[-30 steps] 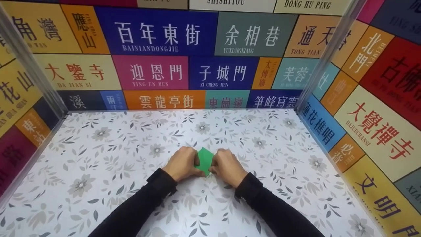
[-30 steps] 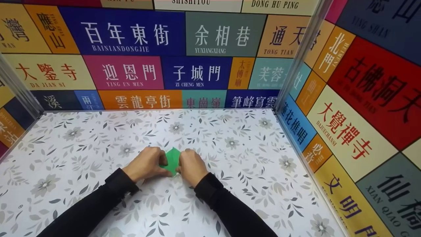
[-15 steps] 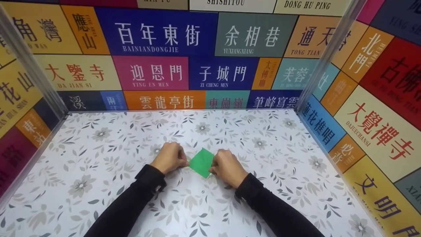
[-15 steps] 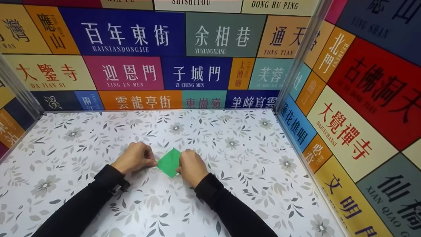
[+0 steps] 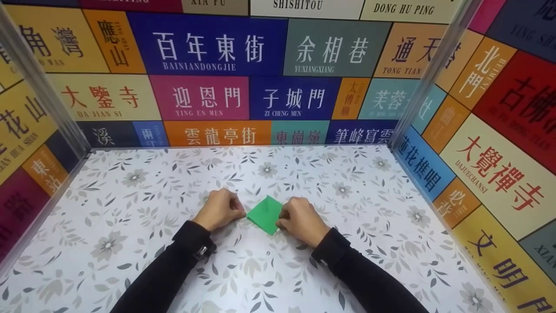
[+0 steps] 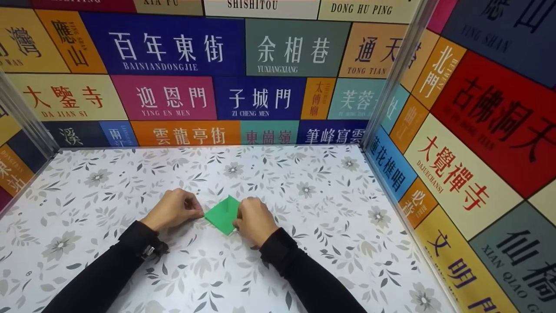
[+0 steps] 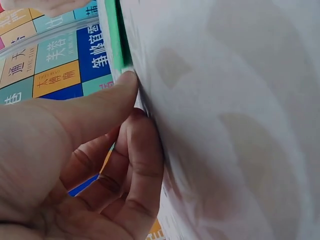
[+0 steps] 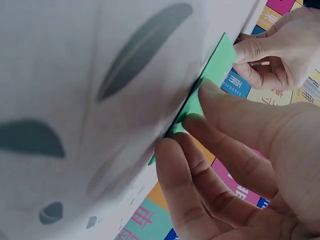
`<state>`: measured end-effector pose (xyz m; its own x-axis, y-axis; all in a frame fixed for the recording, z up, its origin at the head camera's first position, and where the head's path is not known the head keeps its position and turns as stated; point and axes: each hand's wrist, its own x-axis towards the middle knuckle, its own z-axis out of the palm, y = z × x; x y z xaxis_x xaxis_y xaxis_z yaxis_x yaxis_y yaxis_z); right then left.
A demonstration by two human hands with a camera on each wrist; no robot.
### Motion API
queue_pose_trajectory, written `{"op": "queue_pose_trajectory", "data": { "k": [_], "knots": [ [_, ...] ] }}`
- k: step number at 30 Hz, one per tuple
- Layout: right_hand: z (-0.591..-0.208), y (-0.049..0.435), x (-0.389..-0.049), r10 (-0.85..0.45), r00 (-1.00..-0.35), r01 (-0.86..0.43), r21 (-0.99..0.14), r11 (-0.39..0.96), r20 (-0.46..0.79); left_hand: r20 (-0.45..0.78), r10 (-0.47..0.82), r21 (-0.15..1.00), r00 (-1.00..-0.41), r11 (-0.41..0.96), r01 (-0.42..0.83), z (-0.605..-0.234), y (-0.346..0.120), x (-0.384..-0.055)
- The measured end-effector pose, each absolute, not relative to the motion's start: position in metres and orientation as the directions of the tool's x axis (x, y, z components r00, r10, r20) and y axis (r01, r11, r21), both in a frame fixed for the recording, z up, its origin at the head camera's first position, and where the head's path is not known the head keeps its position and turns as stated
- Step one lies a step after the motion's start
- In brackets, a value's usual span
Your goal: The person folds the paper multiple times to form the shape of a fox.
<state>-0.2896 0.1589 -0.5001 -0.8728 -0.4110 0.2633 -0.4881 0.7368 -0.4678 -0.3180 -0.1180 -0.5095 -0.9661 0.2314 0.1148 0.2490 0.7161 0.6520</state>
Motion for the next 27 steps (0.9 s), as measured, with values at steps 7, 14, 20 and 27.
{"op": "queue_pose_trajectory", "data": {
  "k": [7,14,20,27],
  "knots": [
    [-0.497,0.163,-0.289,-0.392,-0.871,-0.489,-0.452,0.746,0.296,0.107,0.222,0.666,-0.969,0.708,0.236,-0.508,-0.118,-0.316],
    [-0.494,0.168,-0.289,-0.379,-0.881,-0.472,-0.477,0.742,0.283,0.120,0.193,0.648,-0.974,0.728,0.224,-0.505,-0.123,-0.315],
    [-0.489,0.177,-0.289,-0.354,-0.885,-0.462,-0.475,0.749,0.304,0.125,0.171,0.647,-0.977,0.733,0.210,-0.500,-0.131,-0.315],
    [-0.482,0.195,-0.292,-0.291,-0.918,-0.392,-0.498,0.773,0.271,0.129,0.129,0.640,-0.983,0.746,0.182,-0.492,-0.147,-0.314]
  ]
}}
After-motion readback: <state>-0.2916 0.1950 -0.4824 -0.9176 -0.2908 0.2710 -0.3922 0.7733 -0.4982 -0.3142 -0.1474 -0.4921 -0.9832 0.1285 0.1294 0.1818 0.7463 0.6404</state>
